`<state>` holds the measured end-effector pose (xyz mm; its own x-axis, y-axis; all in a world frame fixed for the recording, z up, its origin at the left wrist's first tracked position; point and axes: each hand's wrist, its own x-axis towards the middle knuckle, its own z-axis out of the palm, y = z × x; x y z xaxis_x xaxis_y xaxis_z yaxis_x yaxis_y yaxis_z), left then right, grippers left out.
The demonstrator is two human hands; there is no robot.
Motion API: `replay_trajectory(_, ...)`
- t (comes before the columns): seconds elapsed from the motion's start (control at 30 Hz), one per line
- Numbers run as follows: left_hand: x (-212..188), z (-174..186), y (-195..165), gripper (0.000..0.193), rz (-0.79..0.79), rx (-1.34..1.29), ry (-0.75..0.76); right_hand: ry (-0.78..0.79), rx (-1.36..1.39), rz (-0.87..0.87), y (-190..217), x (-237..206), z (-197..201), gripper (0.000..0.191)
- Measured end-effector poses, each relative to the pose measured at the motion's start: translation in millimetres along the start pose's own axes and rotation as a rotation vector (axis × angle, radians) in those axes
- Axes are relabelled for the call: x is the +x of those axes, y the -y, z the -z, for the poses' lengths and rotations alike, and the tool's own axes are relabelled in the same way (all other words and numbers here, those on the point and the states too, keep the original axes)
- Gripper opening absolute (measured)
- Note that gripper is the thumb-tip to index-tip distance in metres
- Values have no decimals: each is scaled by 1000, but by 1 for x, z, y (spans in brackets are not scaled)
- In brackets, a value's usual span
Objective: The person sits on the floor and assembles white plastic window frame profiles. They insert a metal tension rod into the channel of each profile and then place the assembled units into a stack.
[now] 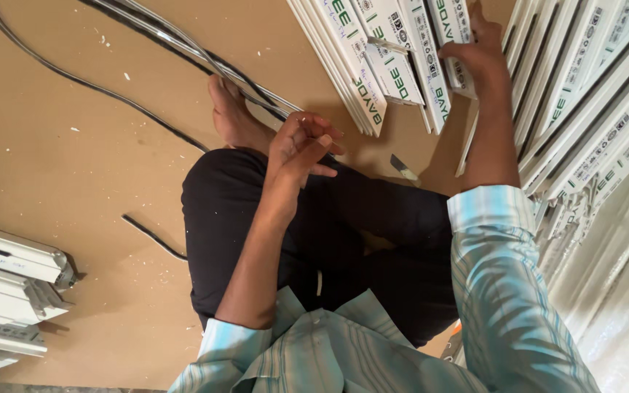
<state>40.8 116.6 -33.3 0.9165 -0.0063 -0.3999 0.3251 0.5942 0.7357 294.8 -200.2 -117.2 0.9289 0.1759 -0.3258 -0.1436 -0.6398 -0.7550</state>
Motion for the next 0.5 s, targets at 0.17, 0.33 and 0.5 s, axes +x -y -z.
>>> replay_trajectory(0.17, 1, 0, -2, 28, 4, -2, -12, -33, 31, 134, 10, -7, -9, 62)
replay_trajectory(0.33, 3, 0, -1, 29, 5, 4, -15, 28, 109, 256, 13, -10, 0, 62)
replay_trajectory(0.5, 1, 1, -2, 27, 0, 2, 11, 25, -117, 282, 6, -8, 3, 28)
